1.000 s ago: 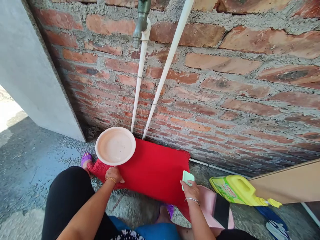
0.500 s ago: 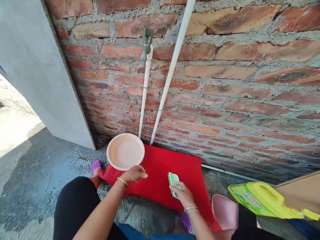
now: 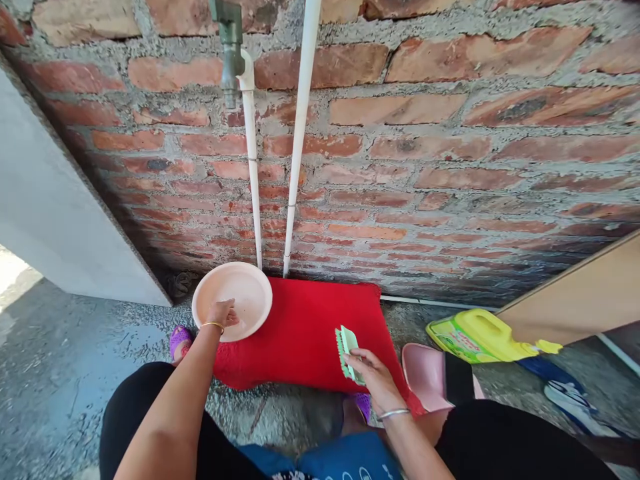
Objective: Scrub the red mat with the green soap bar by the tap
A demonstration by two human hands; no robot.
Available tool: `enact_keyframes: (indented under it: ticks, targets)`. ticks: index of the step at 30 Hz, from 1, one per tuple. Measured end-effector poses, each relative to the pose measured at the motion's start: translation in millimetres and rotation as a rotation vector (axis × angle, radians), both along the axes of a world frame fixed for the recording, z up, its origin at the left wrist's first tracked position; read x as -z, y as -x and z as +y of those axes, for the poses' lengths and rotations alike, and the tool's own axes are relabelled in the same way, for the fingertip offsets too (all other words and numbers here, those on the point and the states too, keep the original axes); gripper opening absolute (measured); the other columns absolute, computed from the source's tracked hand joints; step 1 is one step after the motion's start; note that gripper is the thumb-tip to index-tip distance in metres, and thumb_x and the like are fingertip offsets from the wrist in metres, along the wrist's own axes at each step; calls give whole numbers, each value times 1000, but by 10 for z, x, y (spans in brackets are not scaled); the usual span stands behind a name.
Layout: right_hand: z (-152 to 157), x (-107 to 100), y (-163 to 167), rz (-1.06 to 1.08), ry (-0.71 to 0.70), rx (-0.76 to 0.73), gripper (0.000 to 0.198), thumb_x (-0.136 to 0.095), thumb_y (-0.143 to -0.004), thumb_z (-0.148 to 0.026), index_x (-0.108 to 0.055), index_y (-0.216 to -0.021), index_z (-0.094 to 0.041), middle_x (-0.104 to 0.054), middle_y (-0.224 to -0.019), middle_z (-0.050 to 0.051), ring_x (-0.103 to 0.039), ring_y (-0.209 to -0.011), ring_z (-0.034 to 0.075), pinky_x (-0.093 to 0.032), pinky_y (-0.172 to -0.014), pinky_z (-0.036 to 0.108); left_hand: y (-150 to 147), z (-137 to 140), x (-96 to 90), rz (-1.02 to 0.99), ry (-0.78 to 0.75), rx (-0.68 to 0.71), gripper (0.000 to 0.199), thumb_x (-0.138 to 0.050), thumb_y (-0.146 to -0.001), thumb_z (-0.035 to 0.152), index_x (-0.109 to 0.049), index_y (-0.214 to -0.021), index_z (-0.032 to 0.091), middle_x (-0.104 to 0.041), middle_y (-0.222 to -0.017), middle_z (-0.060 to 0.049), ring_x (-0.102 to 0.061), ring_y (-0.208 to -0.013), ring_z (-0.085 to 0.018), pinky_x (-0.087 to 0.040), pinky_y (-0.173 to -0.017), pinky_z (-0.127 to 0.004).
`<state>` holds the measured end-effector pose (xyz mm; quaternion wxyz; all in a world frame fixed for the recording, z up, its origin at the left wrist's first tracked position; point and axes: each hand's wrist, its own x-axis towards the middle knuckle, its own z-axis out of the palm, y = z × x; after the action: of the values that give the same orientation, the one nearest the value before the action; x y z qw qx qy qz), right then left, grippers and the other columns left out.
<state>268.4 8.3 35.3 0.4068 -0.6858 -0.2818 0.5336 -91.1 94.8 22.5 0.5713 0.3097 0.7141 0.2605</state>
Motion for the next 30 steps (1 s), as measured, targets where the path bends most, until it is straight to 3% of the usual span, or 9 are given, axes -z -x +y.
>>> enact_keyframes:
  ticks: [3,7,13,18,23,30]
  targets:
    - [26,16,-9,62,-4,49,37,-79,-43,-36,-63,-71,-18,-64,-59,-2,-58,-54,13,-42,-51,23,-388,76,-134,-216,34,-10,35,-41,-88,44,-48,-65,18,-51,-51,2,-53,-51,-9,-46,-57,-22]
    - [69,52,-18,118,23,87,40,-80,-41,-37,-60,-70,-18,-63,-57,-3,-57,-50,13,-40,-47,23,-1116,236,-365,-365,78,147,35,-42,-89,37,-49,-62,16,-51,-47,3,-51,-43,-7,-41,-46,-19]
    - [118,-35,-92,160,-13,126,41,-80,-39,-37,-60,-69,-18,-62,-55,-3,-55,-48,12,-39,-45,22,-2041,478,-738,-403,47,289,37,-41,-90,33,-51,-61,14,-56,-48,0,-57,-44,-11,-48,-51,-25]
    - [134,-122,-166,205,-54,178,39,-80,-40,-37,-59,-68,-19,-62,-54,-4,-55,-47,12,-36,-43,21,-2192,621,-984,-333,-55,276,36,-40,-91,31,-51,-61,14,-56,-47,0,-57,-43,-11,-53,-57,-30]
    - [145,-157,-202,266,-88,198,40,-80,-39,-38,-58,-65,-19,-61,-52,-4,-52,-44,11,-35,-41,21,-2220,563,-1134,-206,-109,300,35,-44,-89,36,-49,-61,15,-54,-46,2,-56,-42,-11,-53,-55,-29]
    - [170,-267,-297,299,-122,227,40,-81,-38,-39,-57,-62,-19,-61,-52,-4,-51,-43,10,-34,-41,21,-2421,267,-1098,-77,-164,487,35,-50,-84,42,-50,-61,15,-52,-45,3,-53,-42,-9,-53,-53,-28]
